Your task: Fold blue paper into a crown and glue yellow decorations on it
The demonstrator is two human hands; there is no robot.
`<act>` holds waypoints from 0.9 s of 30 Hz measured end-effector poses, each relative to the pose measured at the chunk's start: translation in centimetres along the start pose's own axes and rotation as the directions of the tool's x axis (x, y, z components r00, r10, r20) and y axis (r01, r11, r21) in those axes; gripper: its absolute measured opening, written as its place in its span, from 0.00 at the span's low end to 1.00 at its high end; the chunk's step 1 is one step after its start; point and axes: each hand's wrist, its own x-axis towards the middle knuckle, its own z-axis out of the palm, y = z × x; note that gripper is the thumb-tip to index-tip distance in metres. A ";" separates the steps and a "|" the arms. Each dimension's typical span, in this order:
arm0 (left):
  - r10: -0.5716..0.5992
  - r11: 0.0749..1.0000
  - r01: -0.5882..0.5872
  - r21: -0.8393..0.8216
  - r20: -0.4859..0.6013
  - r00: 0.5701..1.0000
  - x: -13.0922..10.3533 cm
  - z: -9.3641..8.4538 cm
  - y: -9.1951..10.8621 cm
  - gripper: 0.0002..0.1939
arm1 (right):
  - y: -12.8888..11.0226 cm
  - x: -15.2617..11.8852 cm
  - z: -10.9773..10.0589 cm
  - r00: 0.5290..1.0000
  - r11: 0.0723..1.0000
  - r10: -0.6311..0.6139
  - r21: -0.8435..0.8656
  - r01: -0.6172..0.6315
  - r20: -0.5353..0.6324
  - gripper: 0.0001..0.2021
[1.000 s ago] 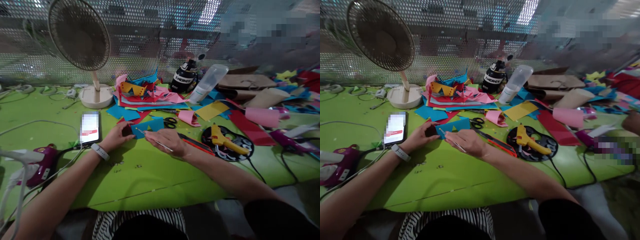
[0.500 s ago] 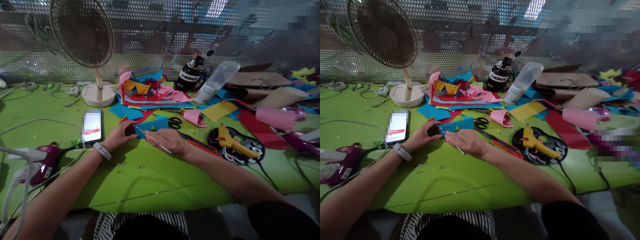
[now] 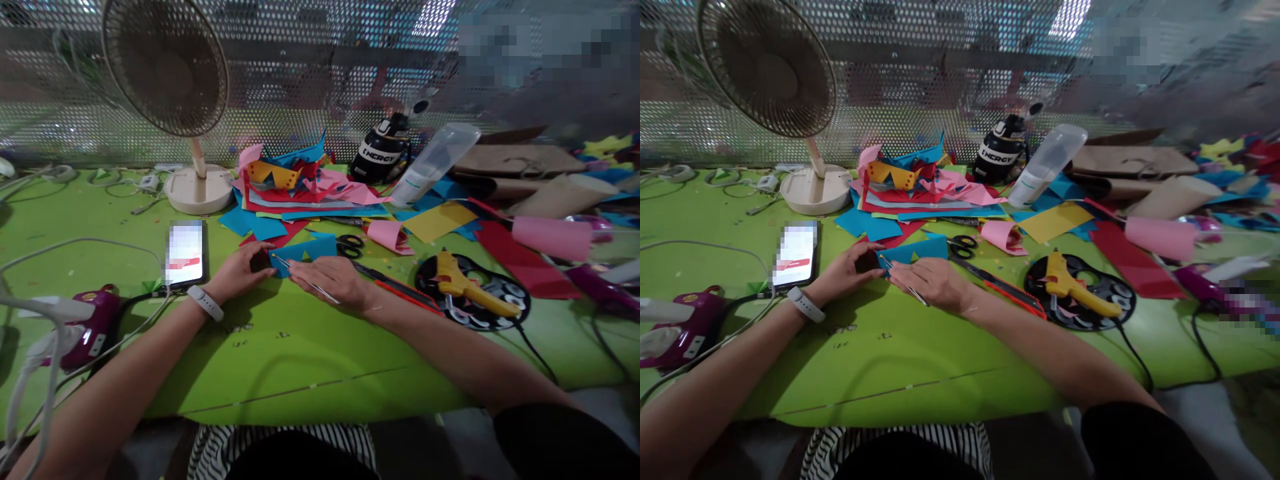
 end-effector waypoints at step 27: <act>-0.015 1.000 0.015 -0.011 -0.023 1.000 0.4 0.2 -0.1 0.17 | 0.0 0.4 -0.2 0.997 0.999 -0.013 0.042 0.016 -0.076 0.09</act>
